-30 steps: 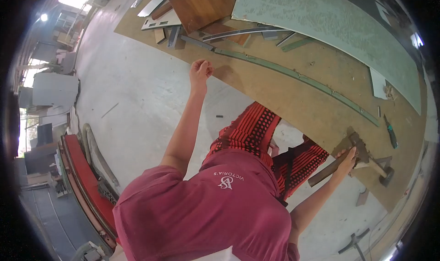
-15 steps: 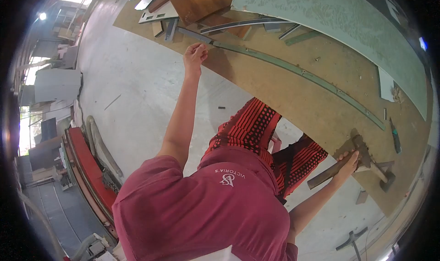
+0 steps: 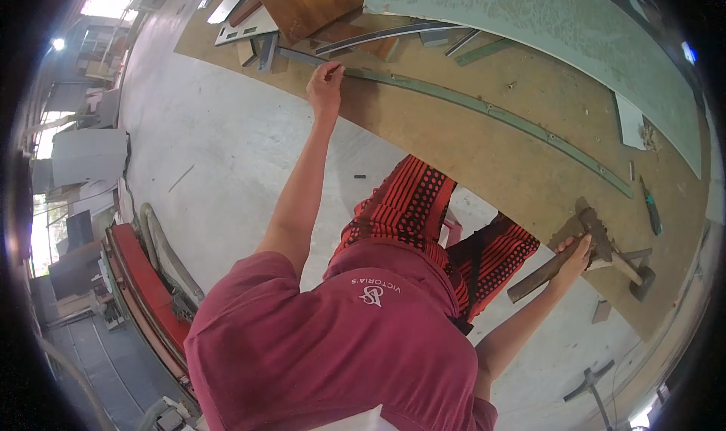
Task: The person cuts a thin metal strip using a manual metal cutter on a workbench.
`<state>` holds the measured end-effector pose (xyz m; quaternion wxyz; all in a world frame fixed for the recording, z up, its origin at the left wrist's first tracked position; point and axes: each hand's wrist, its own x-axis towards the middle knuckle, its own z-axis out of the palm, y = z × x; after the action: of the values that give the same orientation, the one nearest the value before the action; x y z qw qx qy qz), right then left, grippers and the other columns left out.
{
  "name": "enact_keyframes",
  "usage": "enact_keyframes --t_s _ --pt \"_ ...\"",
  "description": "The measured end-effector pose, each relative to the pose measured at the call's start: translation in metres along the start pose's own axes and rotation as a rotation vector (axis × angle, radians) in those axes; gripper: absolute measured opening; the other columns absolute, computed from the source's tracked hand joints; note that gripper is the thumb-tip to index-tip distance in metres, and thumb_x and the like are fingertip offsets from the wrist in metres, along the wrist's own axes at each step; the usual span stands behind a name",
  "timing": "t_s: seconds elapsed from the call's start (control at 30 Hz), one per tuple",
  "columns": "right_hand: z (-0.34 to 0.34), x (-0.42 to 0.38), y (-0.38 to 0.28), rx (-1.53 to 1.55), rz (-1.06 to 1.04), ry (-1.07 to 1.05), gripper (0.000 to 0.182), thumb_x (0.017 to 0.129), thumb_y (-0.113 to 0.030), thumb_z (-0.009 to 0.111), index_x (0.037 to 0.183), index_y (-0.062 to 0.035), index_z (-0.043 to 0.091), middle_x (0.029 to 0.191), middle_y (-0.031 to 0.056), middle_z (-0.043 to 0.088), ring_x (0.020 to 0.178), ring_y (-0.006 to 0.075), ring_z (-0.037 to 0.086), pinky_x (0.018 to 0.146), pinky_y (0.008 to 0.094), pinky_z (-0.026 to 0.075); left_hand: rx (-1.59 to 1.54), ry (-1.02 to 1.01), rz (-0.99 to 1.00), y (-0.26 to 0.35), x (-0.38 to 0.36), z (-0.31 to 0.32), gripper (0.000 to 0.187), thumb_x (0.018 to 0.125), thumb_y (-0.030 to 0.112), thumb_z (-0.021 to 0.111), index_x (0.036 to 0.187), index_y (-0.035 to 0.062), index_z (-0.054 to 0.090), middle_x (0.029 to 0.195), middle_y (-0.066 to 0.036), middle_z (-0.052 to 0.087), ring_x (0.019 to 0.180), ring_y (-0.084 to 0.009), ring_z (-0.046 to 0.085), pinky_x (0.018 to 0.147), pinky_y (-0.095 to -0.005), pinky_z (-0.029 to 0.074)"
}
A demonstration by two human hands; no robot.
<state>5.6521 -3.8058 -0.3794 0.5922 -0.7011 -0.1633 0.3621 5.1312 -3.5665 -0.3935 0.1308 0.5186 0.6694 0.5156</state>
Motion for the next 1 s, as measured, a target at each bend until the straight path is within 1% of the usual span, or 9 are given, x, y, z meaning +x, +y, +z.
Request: enact_keyframes --t_s 0.23,0.37,0.47,0.53,0.57,0.63,0.73,0.97,1.0 --pt "0.003 -0.004 -0.004 -0.02 0.005 0.015 0.041 0.09 -0.046 0.052 0.103 -0.0064 0.049 0.07 0.0031 0.05 0.057 0.0127 0.048 0.049 0.0259 0.04 0.044 -0.018 0.053 0.003 -0.001 0.0 0.015 0.081 0.013 0.065 0.093 0.0033 0.066 0.084 -0.008 0.064 0.073 -0.0171 0.059 0.068 -0.0283 0.046" --pt "0.004 -0.003 -0.003 -0.022 -0.001 0.017 0.042 0.09 -0.046 0.052 0.103 -0.0059 0.049 0.07 0.0032 0.05 0.057 0.013 0.048 0.049 0.0262 0.04 0.054 -0.031 0.041 0.004 -0.002 0.001 0.014 0.081 0.012 0.065 0.092 0.0031 0.066 0.084 -0.008 0.063 0.073 -0.0186 0.059 0.069 -0.0293 0.046" --pt "0.004 -0.003 -0.003 -0.027 0.007 0.026 0.043 0.09 -0.045 0.053 0.103 -0.0052 0.049 0.07 0.0034 0.05 0.057 0.0131 0.048 0.049 0.0265 0.04 0.089 -0.019 0.079 0.004 -0.003 0.003 0.013 0.081 0.013 0.065 0.09 0.0032 0.065 0.085 -0.009 0.062 0.074 -0.0205 0.06 0.069 -0.0307 0.046" --pt "0.001 0.001 0.001 -0.019 0.006 0.011 0.043 0.09 -0.045 0.053 0.103 -0.005 0.049 0.07 0.0034 0.05 0.057 0.0132 0.048 0.049 0.0265 0.04 0.134 0.01 0.157 0.001 -0.004 0.005 0.012 0.082 0.013 0.063 0.089 0.0038 0.063 0.086 -0.009 0.061 0.078 -0.0234 0.058 0.071 -0.0333 0.046" --pt "0.0 0.001 0.001 -0.01 0.004 -0.004 0.042 0.09 -0.045 0.053 0.102 -0.0048 0.049 0.07 0.0034 0.05 0.057 0.0132 0.048 0.049 0.0266 0.04 0.135 0.007 0.154 0.001 -0.005 0.005 0.012 0.082 0.013 0.063 0.089 0.0038 0.063 0.086 -0.009 0.061 0.078 -0.0234 0.058 0.071 -0.0333 0.046" --pt "0.0 0.001 0.002 -0.015 0.004 0.001 0.042 0.089 -0.045 0.053 0.102 -0.005 0.049 0.07 0.0034 0.05 0.057 0.0133 0.049 0.049 0.0265 0.04 0.267 0.017 0.288 0.0 -0.008 0.006 0.011 0.082 0.012 0.062 0.091 0.0054 0.061 0.087 -0.009 0.059 0.083 -0.0256 0.056 0.073 -0.0357 0.044" --pt "0.004 -0.002 -0.001 -0.012 0.002 0.01 0.042 0.089 -0.045 0.054 0.101 -0.0052 0.049 0.07 0.0035 0.05 0.057 0.0135 0.049 0.049 0.0264 0.041 0.322 0.019 0.319 0.001 -0.01 0.008 0.011 0.082 0.01 0.061 0.092 0.0066 0.06 0.089 -0.008 0.059 0.087 -0.0274 0.054 0.077 -0.0372 0.043" --pt "0.008 -0.005 -0.004 -0.065 -0.035 0.019 0.038 0.09 -0.043 0.053 0.099 -0.0064 0.049 0.069 0.0031 0.05 0.055 0.0132 0.05 0.048 0.0263 0.041 0.267 0.053 0.294 -0.001 -0.011 0.012 0.013 0.081 0.01 0.062 0.093 0.007 0.059 0.09 -0.008 0.059 0.088 -0.0286 0.053 0.078 -0.0377 0.042" --pt "0.01 -0.008 -0.007 -0.073 -0.042 0.015 0.038 0.09 -0.043 0.053 0.099 -0.0064 0.049 0.069 0.0031 0.05 0.055 0.0132 0.05 0.048 0.0263 0.041 0.254 0.055 0.313 0.0 -0.011 0.012 0.013 0.079 0.009 0.062 0.092 0.0082 0.059 0.091 -0.008 0.058 0.088 -0.0296 0.052 0.078 -0.0387 0.043"
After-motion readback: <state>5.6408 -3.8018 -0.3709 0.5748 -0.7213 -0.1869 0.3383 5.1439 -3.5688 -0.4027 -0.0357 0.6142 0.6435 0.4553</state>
